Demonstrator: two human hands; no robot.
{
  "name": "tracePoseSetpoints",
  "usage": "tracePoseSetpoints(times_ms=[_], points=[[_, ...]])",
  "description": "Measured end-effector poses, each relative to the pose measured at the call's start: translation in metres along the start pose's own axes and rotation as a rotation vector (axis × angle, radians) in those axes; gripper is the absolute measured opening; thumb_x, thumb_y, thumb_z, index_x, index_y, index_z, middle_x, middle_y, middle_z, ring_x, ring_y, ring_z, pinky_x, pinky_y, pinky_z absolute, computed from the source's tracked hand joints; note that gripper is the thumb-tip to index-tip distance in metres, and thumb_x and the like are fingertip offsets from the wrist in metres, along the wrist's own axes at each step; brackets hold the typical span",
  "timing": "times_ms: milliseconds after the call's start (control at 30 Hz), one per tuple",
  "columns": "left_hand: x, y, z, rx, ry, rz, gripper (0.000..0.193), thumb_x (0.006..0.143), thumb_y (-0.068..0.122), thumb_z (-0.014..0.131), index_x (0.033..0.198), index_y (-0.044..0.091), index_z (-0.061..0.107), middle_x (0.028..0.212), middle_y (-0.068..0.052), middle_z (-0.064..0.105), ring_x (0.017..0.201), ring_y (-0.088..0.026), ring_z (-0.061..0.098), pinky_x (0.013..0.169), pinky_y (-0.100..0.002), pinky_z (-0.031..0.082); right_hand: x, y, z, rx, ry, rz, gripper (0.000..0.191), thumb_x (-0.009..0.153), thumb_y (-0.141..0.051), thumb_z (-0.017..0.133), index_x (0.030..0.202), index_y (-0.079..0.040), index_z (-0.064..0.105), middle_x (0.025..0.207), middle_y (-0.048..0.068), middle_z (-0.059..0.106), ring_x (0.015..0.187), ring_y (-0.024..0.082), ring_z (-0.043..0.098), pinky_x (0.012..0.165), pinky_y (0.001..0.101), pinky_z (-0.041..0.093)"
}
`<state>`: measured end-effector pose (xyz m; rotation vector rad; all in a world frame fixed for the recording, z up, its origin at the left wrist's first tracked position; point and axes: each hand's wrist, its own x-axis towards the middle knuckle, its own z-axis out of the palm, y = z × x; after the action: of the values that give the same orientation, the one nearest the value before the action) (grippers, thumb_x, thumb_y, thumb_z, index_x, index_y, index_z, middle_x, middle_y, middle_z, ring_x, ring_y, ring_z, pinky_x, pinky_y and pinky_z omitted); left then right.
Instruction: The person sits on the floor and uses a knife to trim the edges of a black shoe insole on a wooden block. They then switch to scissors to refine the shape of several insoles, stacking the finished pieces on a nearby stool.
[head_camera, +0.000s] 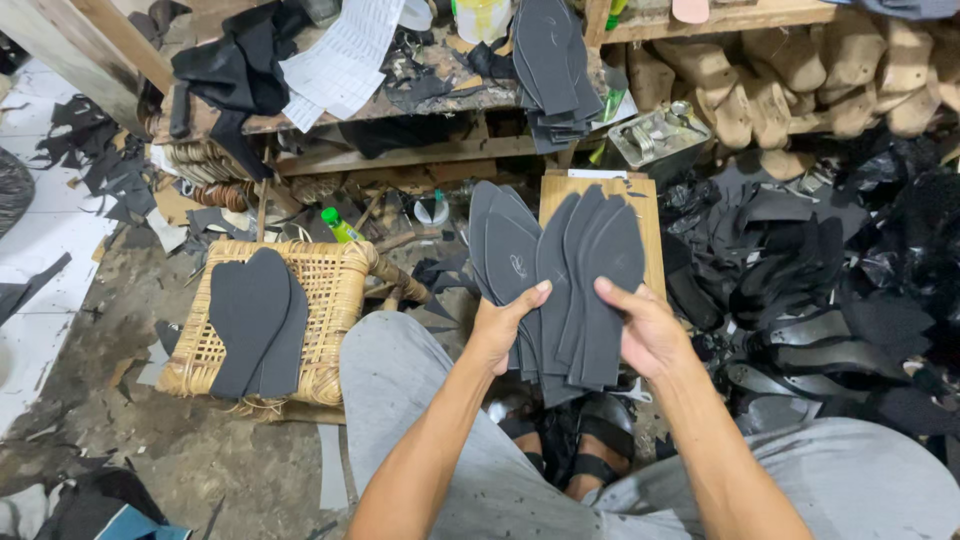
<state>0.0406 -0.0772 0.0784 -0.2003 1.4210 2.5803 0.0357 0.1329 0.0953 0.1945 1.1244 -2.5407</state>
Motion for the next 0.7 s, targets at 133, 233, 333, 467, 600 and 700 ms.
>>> tracePoseSetpoints(times_ms=[133,233,333,467,600,700], points=[[0.005,0.001,-0.012,-0.139,-0.198,-0.048,0.054,0.082,0.011,0.073,0.132,-0.001,0.057,0.118,-0.011,0.068,0.106,-0.022,0.067,0.094,-0.039,0.057,0.002,0.000,0.005,-0.035,0.086,-0.040,0.042,0.089,-0.009,0.068,0.130,-0.003,0.061,0.123,0.008,0.070,0.111,0.023,0.068,0.099,0.0414,0.054],[0.007,0.003,-0.012,-0.075,-0.200,0.023,0.055,0.087,0.013,0.076,0.136,-0.004,0.056,0.124,-0.010,0.066,0.112,-0.020,0.063,0.098,-0.036,0.054,0.000,-0.011,0.000,0.003,0.113,-0.068,0.040,0.091,-0.011,0.069,0.129,-0.003,0.061,0.122,0.010,0.069,0.110,0.024,0.067,0.098,0.0419,0.055],[0.007,0.008,-0.006,0.023,-0.060,0.013,0.060,0.085,0.015,0.076,0.138,-0.001,0.053,0.124,-0.010,0.066,0.113,-0.020,0.063,0.097,-0.036,0.053,-0.004,-0.021,-0.004,0.001,0.093,-0.052,0.038,0.094,-0.011,0.070,0.128,0.003,0.062,0.123,0.012,0.069,0.111,0.025,0.066,0.099,0.0422,0.054],[0.001,0.012,-0.003,0.046,-0.017,-0.008,0.067,0.081,0.015,0.078,0.140,0.001,0.050,0.125,-0.010,0.066,0.113,-0.022,0.064,0.095,-0.038,0.054,-0.006,-0.011,0.003,-0.137,0.100,0.013,0.036,0.089,-0.007,0.070,0.124,0.000,0.063,0.120,0.011,0.070,0.110,0.024,0.067,0.098,0.0426,0.054],[0.003,0.006,-0.009,0.067,-0.036,0.042,0.067,0.084,0.015,0.078,0.142,0.002,0.049,0.131,-0.007,0.065,0.118,-0.019,0.063,0.099,-0.033,0.053,-0.002,-0.001,0.009,-0.117,0.060,0.040,0.037,0.088,-0.007,0.069,0.124,0.000,0.065,0.120,0.011,0.071,0.110,0.024,0.068,0.098,0.0415,0.054],[0.010,0.002,-0.016,-0.207,-0.173,-0.012,0.064,0.083,0.009,0.077,0.137,-0.009,0.050,0.119,-0.017,0.064,0.108,-0.028,0.065,0.094,-0.044,0.058,0.000,-0.009,0.002,-0.002,0.113,-0.086,0.041,0.086,-0.007,0.070,0.127,-0.010,0.064,0.120,0.006,0.069,0.109,0.023,0.067,0.098,0.0434,0.054]])
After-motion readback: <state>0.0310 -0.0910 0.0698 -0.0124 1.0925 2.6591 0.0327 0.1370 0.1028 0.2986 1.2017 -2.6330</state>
